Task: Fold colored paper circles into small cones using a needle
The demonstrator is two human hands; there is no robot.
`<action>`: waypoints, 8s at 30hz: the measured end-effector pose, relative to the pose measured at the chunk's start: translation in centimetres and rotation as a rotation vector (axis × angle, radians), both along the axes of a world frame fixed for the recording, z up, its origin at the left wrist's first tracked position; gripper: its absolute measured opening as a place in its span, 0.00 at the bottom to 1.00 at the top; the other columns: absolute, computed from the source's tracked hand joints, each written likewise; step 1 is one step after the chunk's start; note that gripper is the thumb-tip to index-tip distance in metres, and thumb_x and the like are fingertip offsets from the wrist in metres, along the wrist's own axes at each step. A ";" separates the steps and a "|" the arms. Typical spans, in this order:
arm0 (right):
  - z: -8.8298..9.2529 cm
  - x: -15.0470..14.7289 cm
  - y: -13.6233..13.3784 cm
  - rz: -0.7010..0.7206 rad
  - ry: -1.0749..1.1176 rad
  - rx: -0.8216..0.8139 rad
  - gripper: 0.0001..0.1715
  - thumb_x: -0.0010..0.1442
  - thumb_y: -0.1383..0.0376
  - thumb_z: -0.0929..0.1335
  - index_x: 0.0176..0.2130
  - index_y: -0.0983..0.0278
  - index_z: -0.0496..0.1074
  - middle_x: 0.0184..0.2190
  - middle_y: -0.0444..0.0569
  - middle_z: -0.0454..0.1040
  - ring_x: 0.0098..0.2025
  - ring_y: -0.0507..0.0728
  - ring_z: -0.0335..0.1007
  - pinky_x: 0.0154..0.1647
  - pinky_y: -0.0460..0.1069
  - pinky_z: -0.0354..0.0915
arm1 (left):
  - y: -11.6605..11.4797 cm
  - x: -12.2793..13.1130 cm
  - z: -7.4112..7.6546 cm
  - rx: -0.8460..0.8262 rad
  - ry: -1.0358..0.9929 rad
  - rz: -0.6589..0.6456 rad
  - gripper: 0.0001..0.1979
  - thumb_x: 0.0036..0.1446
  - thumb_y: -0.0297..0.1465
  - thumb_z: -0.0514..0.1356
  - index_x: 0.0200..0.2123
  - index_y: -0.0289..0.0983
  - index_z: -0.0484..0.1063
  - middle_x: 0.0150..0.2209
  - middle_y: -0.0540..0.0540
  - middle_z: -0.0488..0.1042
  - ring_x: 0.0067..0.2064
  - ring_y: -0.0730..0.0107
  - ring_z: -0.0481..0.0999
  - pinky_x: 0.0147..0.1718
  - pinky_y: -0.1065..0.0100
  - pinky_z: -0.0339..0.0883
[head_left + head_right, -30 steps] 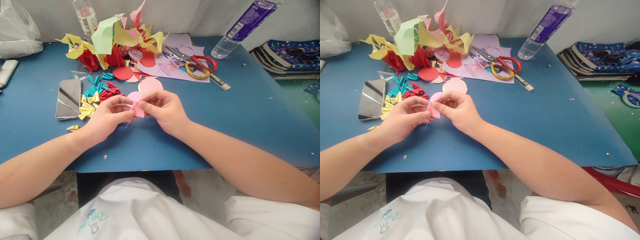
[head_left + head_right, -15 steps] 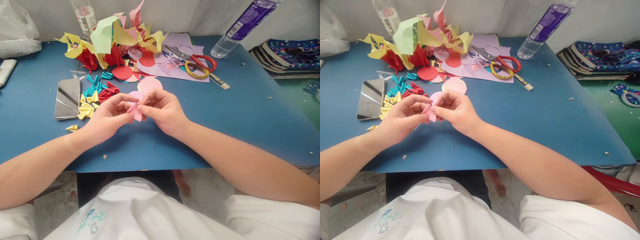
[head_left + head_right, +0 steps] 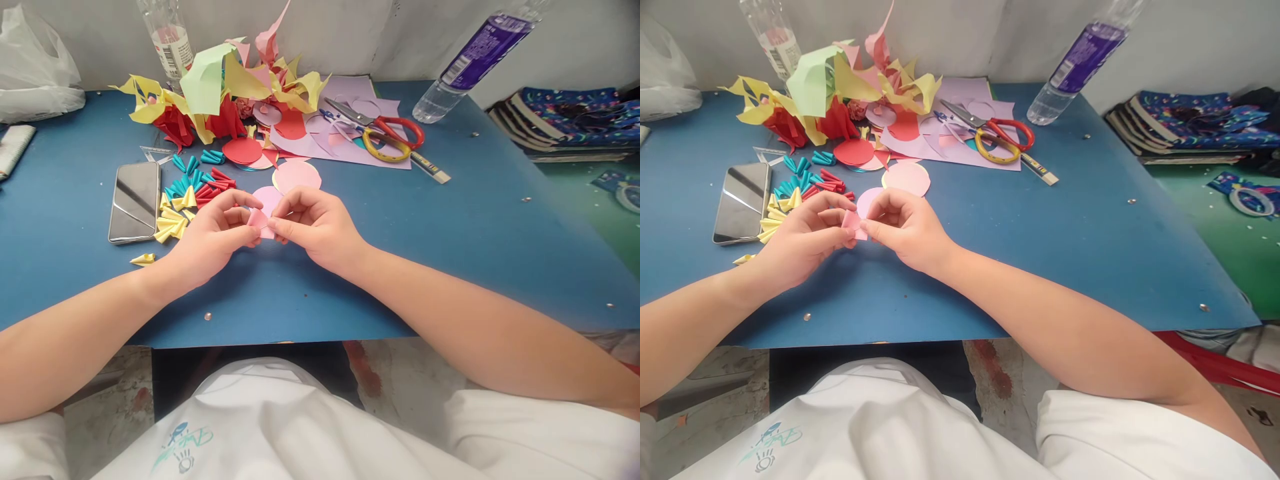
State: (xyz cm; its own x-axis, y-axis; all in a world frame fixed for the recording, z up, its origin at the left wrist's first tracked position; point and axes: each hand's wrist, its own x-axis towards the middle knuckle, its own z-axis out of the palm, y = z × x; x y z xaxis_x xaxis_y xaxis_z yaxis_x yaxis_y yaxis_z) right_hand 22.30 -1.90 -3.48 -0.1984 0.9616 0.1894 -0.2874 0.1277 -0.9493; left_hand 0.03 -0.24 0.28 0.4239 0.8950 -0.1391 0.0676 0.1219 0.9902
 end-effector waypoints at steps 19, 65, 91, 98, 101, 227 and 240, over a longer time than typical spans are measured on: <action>-0.2 0.4 -0.2 -0.030 -0.126 0.070 0.33 0.58 0.44 0.94 0.38 0.58 0.80 0.35 0.44 0.82 0.35 0.57 0.79 0.41 0.55 0.80 | -0.2 0.1 0.0 -0.093 -0.087 0.015 0.27 0.48 0.35 0.89 0.47 0.43 0.81 0.37 0.51 0.85 0.42 0.61 0.88 0.48 0.61 0.82; 0.0 0.8 -0.6 0.024 -0.367 0.260 0.30 0.70 0.37 0.86 0.43 0.59 0.87 0.42 0.51 0.92 0.42 0.62 0.90 0.47 0.57 0.87 | 0.2 0.2 0.6 -0.327 -0.148 -0.072 0.30 0.45 0.27 0.91 0.47 0.42 0.82 0.37 0.52 0.86 0.39 0.68 0.79 0.47 0.61 0.70; -0.4 0.9 -0.3 0.186 -0.433 0.130 0.18 0.74 0.49 0.83 0.46 0.57 0.80 0.42 0.48 0.88 0.43 0.60 0.87 0.45 0.55 0.83 | 0.2 0.3 0.6 -0.242 -0.054 -0.118 0.29 0.47 0.36 0.91 0.46 0.40 0.82 0.36 0.48 0.86 0.38 0.63 0.80 0.46 0.56 0.70; 0.0 0.9 -0.3 0.201 -0.431 0.117 0.21 0.72 0.47 0.84 0.44 0.56 0.79 0.42 0.48 0.88 0.44 0.62 0.89 0.47 0.57 0.85 | 0.1 0.3 0.7 -0.250 -0.054 -0.120 0.27 0.50 0.35 0.90 0.46 0.39 0.82 0.37 0.48 0.87 0.39 0.63 0.80 0.48 0.56 0.70; -0.2 0.9 -0.2 0.189 -0.440 0.140 0.20 0.74 0.46 0.83 0.44 0.56 0.79 0.42 0.48 0.89 0.43 0.61 0.88 0.47 0.58 0.86 | 0.1 0.3 0.8 -0.244 -0.045 -0.116 0.28 0.49 0.36 0.91 0.46 0.39 0.82 0.37 0.48 0.87 0.38 0.64 0.80 0.48 0.56 0.71; 0.2 1.9 -0.4 0.242 -0.622 0.246 0.22 0.79 0.44 0.81 0.44 0.56 0.78 0.42 0.49 0.89 0.39 0.60 0.84 0.41 0.56 0.81 | -0.1 0.4 0.7 -0.104 0.101 -0.222 0.15 0.58 0.25 0.76 0.46 0.42 0.79 0.38 0.49 0.86 0.44 0.62 0.83 0.49 0.60 0.77; 1.3 1.7 -0.7 0.276 -0.611 0.180 0.20 0.79 0.47 0.79 0.43 0.55 0.77 0.43 0.49 0.90 0.44 0.62 0.89 0.49 0.58 0.87 | 0.0 0.4 0.4 -0.119 0.108 -0.188 0.18 0.53 0.28 0.81 0.44 0.44 0.81 0.39 0.48 0.85 0.44 0.59 0.87 0.48 0.60 0.80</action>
State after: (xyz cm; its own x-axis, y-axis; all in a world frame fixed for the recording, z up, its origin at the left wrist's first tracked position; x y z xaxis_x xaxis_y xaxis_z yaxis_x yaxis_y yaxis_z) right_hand 24.03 -2.63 -2.14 -0.5531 0.8247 0.1180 0.2469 0.2975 -0.9222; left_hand 0.41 -0.28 0.71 0.5586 0.7762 -0.2922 0.2044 0.2126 0.9555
